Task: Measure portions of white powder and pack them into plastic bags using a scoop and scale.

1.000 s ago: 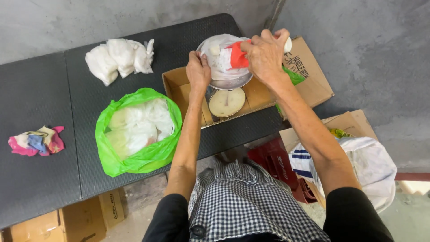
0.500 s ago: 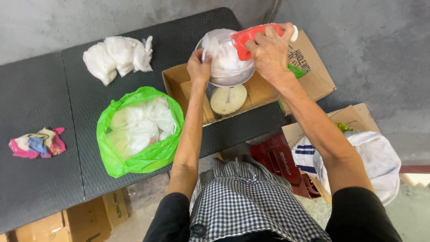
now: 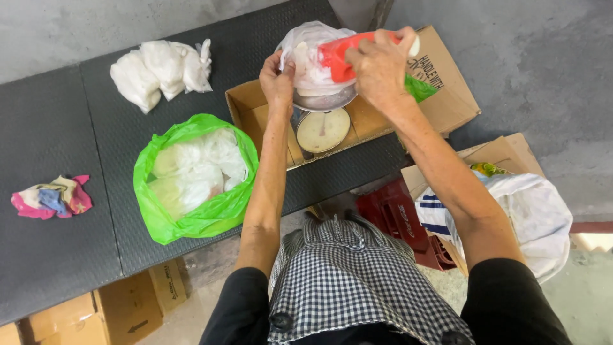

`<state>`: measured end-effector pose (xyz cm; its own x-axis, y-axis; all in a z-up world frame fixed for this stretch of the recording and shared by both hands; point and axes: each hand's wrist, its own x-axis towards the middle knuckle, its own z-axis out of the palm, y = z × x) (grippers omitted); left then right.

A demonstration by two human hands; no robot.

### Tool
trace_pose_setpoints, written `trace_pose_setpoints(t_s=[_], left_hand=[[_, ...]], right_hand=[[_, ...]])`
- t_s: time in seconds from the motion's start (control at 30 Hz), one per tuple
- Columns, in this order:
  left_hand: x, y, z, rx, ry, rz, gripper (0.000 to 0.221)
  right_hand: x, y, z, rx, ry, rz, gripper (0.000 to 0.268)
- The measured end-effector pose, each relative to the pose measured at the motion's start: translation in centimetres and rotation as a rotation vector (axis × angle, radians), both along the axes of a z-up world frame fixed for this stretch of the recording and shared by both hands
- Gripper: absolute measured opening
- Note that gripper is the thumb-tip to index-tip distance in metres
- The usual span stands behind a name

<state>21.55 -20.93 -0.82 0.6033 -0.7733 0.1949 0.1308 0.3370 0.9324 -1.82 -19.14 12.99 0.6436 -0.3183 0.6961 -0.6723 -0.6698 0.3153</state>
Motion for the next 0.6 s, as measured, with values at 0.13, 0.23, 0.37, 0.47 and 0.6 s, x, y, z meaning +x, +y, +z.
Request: trace_pose_setpoints(t_s=[0.13,0.23,0.37,0.47,0.6], left_hand=[[0.4,1.1,0.4,0.053,-0.085,0.040,0.033],[0.2,1.0,0.0,0.069,-0.113,0.040,0.034],[-0.5,2.2,1.3,0.061,-0.186,0.085,0.035],[-1.0,3.2,2.3,0.122,-0.268,0.119,0.036],[-1.4,3.1,1.0,0.094,-0.344,0.142,0.037]], right_hand=[[-0.9,0.6,1.4,-0.002,-0.021,-0.012,0.014],[-1.0,1.8,2.7,0.005,-0.078,0.020,0.015],[-1.5,1.5,1.3,0.007,-0.095,0.006,0.016],[-2.5,2.0,1.5,0.045,-0.131,-0.016,0.017],[-4.2,3.1,0.9,0.202,-0.296,-0.052,0.022]])
